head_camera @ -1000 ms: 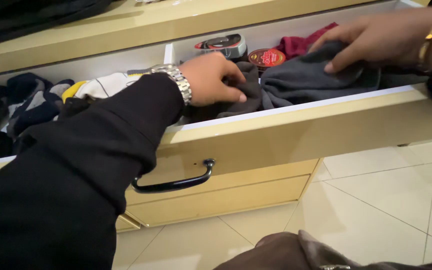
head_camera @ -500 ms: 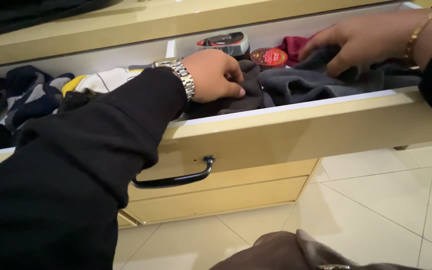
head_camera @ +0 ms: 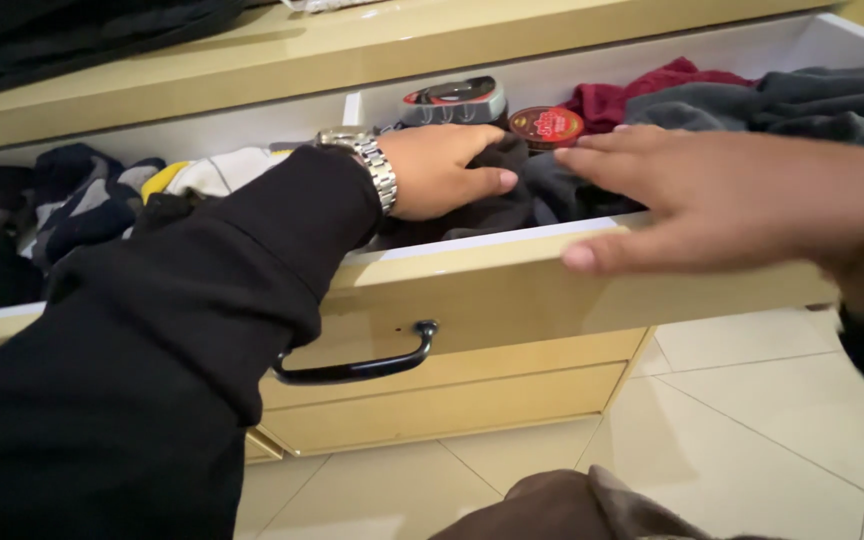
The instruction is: The person removes several pairs of shoes from a multi-tier shoe rack, rearranges them, and places them back neatly. They also briefly open a drawer containing folded clothes before returning to the shoe rack to continue organizing.
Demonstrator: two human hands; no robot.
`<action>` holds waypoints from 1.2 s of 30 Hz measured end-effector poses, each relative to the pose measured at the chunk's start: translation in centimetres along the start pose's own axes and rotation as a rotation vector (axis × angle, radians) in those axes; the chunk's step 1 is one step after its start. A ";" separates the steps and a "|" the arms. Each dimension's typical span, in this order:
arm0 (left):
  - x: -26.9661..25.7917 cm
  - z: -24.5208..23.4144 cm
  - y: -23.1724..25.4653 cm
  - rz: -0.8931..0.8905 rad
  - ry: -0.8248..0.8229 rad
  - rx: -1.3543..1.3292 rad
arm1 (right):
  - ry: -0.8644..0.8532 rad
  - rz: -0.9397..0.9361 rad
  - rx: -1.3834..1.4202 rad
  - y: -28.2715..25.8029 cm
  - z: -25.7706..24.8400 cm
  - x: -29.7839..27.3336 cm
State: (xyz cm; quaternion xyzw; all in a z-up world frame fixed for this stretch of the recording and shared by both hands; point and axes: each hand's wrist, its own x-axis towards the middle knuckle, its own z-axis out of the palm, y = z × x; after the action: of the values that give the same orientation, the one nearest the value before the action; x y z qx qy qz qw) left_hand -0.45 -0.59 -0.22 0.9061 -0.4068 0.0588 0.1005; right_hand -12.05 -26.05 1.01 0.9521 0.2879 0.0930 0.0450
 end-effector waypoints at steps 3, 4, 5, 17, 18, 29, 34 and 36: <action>-0.8 -0.9 0.9 -0.050 -0.020 0.001 | -0.122 0.150 -0.118 -1.4 1.3 -0.9; -1.0 -1.3 1.4 -0.076 -0.071 0.054 | -0.184 0.210 -0.045 -1.2 1.1 -0.9; -1.5 -1.6 1.7 -0.110 -0.118 0.104 | -0.246 0.263 0.026 -0.8 0.5 -0.6; -12.2 -5.7 -5.5 -0.219 0.169 -0.419 | -0.145 -0.086 0.324 -4.8 -4.8 9.9; -13.5 -6.3 -7.5 -0.175 0.225 -0.423 | -0.166 -0.103 0.362 -5.5 -5.1 11.1; -21.8 -7.5 -16.0 -0.507 -0.021 0.292 | -0.128 -0.055 -0.125 -14.0 -3.1 24.8; -21.8 -6.5 -17.2 -0.481 0.100 0.336 | -0.253 0.107 -0.252 -16.2 -1.5 24.8; -22.0 -6.2 -17.2 -0.590 0.073 0.297 | -0.136 0.048 -0.167 -15.1 -0.9 24.9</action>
State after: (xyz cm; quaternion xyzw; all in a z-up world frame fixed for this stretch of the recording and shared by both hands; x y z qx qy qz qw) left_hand -2.23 27.94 -0.66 0.9868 -0.1099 0.1184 -0.0054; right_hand -0.05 0.32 3.59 0.9558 0.2524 0.0527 0.1413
